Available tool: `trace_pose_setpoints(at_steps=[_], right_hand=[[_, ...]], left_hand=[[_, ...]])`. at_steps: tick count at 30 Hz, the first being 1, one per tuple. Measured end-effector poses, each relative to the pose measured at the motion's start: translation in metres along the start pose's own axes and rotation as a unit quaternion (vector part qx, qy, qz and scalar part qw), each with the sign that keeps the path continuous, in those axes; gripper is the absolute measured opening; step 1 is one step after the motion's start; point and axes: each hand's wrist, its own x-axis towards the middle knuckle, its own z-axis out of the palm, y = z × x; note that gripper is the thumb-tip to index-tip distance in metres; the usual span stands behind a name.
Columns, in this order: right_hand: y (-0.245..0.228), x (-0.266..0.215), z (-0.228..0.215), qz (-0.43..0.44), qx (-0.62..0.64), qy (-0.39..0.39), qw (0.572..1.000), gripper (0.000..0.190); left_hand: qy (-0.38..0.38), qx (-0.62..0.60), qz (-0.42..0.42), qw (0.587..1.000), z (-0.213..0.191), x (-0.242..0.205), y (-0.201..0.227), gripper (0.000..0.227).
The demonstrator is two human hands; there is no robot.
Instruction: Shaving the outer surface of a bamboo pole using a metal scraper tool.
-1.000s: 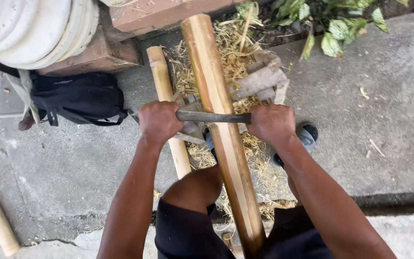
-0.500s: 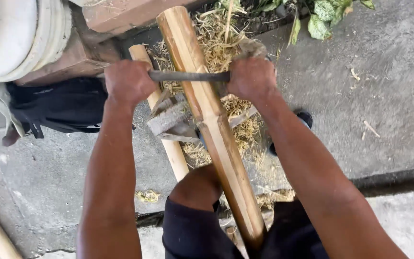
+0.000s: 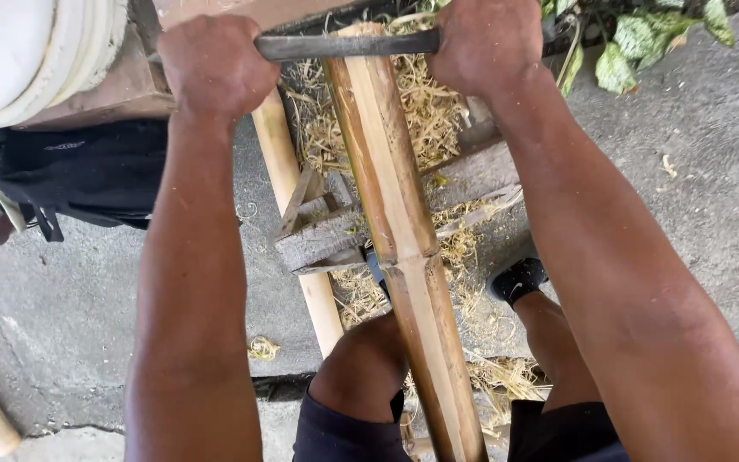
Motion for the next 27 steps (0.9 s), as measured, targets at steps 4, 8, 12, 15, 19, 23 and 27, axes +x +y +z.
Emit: trace_pose_setpoints(at_steps=[4,8,12,15,19,23,27], right_hand=[[0.004,-0.024,-0.001,-0.021,0.028,0.044,0.998,0.014],[-0.012,-0.099,-0.019,0.031,0.029,-0.168,0.985,0.024],[-0.026,-0.197,-0.001,0.049,0.082,-0.177,0.98,0.008],[-0.025,-0.284,0.063,0.023,0.112,0.031,0.993,0.029],[-0.038,-0.361,0.081,0.072,0.184,-0.051,0.979,0.025],[-0.038,-0.34,0.081,0.1,0.179,-0.051,0.977,0.018],[-0.028,-0.273,0.08,0.115,0.229,-0.063,0.965,0.025]], left_hand=[[-0.104,0.001,-0.042,0.994,0.003,-0.025,0.013,0.029],[-0.059,-0.028,0.021,0.998,0.007,-0.087,0.034,0.018],[-0.178,0.012,0.034,0.983,-0.011,-0.159,0.064,0.021],[-0.225,0.037,0.06,0.972,-0.025,-0.217,0.088,0.046],[-0.207,0.062,0.121,0.969,-0.013,-0.27,0.105,0.013],[-0.198,0.081,0.15,0.965,-0.002,-0.239,0.103,0.02],[-0.176,0.095,0.125,0.972,-0.039,-0.182,0.097,0.026]])
